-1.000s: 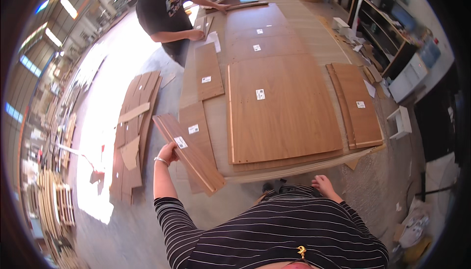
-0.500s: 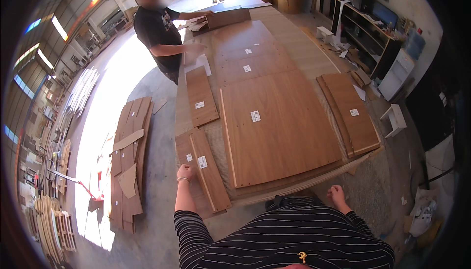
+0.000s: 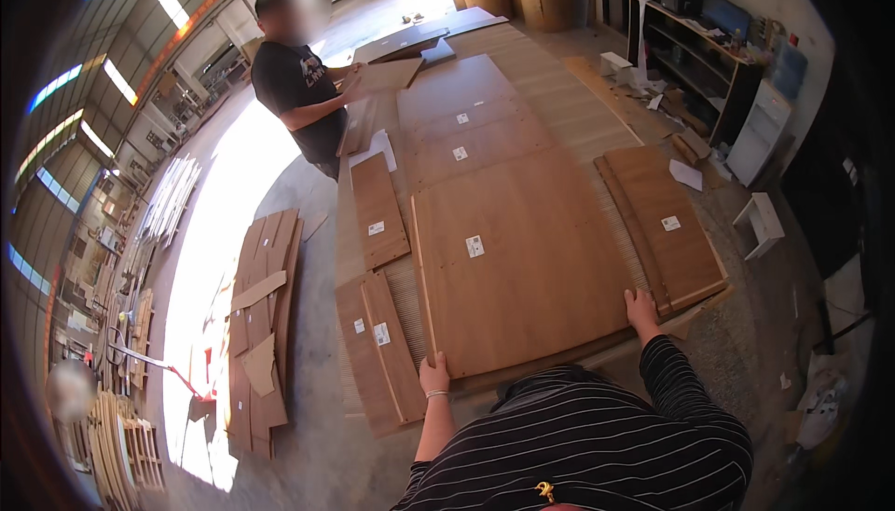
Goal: The person lifts and stacks flat wooden panels on a large work surface in a warehouse. They repeatedly pick up panels from a pile and place them in an organized stack while another person works nearby.
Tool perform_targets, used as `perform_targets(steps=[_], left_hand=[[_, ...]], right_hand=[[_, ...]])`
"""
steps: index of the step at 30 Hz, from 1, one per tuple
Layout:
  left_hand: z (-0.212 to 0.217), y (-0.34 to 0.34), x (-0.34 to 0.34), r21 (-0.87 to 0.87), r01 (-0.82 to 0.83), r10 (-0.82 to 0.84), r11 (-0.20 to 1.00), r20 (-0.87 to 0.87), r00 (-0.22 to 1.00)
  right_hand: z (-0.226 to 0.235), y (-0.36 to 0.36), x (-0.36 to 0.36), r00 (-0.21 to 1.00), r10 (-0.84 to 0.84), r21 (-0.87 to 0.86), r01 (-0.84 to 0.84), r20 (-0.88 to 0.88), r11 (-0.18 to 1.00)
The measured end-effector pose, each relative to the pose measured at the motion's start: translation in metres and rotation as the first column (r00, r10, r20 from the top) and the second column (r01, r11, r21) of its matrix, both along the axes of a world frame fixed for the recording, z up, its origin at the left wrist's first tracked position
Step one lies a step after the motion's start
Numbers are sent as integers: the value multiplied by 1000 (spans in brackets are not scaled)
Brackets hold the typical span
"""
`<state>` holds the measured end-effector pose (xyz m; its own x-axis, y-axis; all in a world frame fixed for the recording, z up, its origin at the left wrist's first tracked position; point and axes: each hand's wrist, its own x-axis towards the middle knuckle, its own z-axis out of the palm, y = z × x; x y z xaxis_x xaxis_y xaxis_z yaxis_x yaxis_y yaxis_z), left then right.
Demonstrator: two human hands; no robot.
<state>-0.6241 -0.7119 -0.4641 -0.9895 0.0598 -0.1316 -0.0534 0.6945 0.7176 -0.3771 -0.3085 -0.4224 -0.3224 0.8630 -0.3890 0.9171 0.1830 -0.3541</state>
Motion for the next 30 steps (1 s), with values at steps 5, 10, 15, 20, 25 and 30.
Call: perform_targets(steps=[5, 10, 15, 20, 25, 30], left_hand=[[-5, -16, -25, -4, 129, -122, 992, 290, 949], [-37, -25, -21, 50, -8, 3, 999, 96, 995], [-48, -23, -11, 80, -127, 126, 989, 18, 992], [-22, -16, -13, 59, -122, 106, 991, 233, 967], [-25, -21, -13, 63, -191, 172, 980, 226, 959], [-22, -21, -13, 245, -307, 186, 920, 416, 890]], right_hand=[[-19, 22, 19, 961, 59, -39, -72, -272, 997], [-34, 25, 25, 905, 3, -99, -50, -426, 994], [-46, 32, 26, 889, -73, -199, -21, -451, 980], [-77, 46, 38, 829, -105, -234, -31, -549, 972], [-81, 47, 36, 802, -53, -211, -92, -595, 973], [-77, 49, 37, 740, -269, -443, -43, -617, 896]])
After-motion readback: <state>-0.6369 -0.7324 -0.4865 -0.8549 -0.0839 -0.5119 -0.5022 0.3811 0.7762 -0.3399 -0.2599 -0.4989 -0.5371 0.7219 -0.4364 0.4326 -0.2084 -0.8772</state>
